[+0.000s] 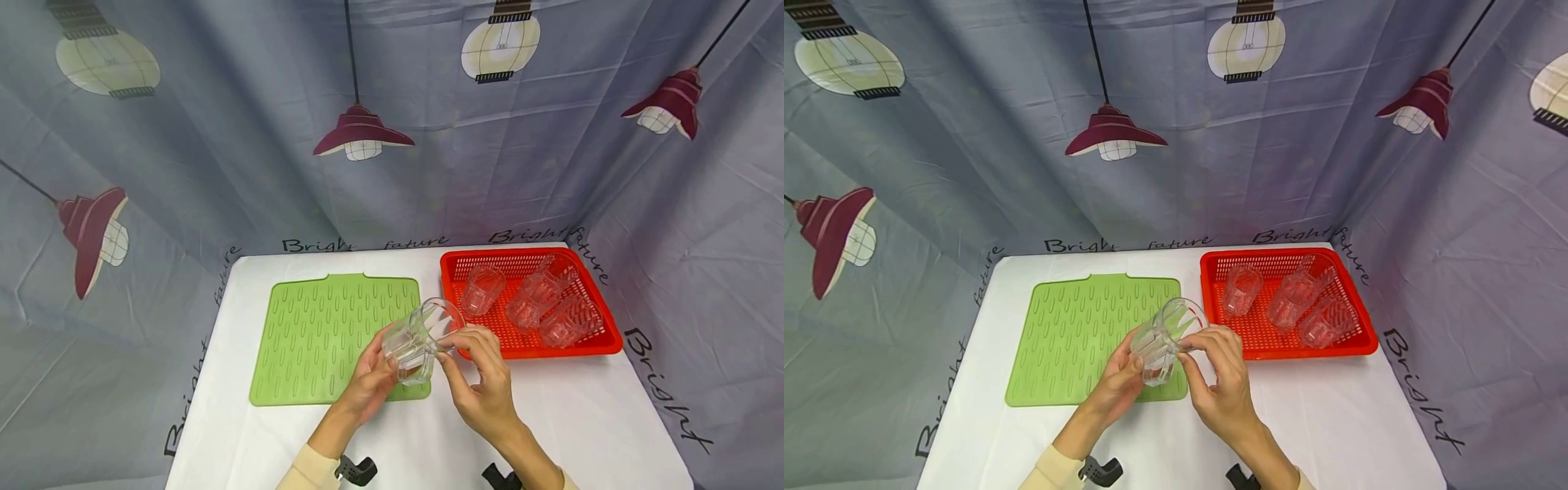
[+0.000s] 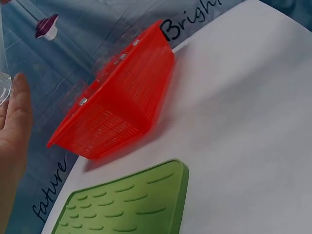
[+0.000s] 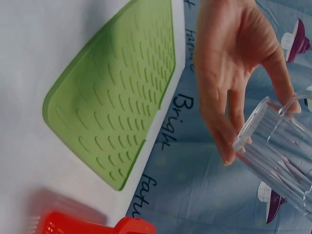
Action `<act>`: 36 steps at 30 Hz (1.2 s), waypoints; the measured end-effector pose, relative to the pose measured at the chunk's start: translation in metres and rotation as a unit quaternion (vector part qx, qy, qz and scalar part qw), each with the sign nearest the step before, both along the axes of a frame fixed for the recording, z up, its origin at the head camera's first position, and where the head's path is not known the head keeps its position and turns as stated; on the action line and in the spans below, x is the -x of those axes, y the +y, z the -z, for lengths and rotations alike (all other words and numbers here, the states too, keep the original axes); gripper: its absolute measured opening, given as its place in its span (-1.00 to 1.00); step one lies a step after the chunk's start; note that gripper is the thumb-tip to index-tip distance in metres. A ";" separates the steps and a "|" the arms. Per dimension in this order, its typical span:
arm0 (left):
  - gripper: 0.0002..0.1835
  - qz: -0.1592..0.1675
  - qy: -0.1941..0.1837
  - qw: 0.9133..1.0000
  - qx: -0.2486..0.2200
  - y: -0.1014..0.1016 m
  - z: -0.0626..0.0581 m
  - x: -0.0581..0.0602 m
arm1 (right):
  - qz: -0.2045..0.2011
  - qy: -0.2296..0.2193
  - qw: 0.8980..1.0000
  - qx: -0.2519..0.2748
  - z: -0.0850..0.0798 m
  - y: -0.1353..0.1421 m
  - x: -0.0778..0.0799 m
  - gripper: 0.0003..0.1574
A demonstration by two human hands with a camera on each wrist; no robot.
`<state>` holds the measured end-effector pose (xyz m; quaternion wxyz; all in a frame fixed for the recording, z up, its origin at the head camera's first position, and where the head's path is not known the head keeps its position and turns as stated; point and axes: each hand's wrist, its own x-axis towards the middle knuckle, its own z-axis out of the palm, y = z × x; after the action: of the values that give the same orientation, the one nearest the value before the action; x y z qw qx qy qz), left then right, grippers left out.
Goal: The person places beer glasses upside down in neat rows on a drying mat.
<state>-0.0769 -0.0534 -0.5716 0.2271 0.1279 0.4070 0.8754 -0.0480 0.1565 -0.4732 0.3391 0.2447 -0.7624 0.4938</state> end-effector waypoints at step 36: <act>-0.19 -0.058 0.001 0.997 -0.053 -0.015 -0.012 0.005 | -0.007 -0.023 1.000 -0.007 0.000 0.005 0.006 -0.57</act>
<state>-0.0823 -0.0686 -0.5593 0.1685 0.1166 0.3667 0.9075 -0.0539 0.1617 -0.4737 0.3164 0.2414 -0.7713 0.4968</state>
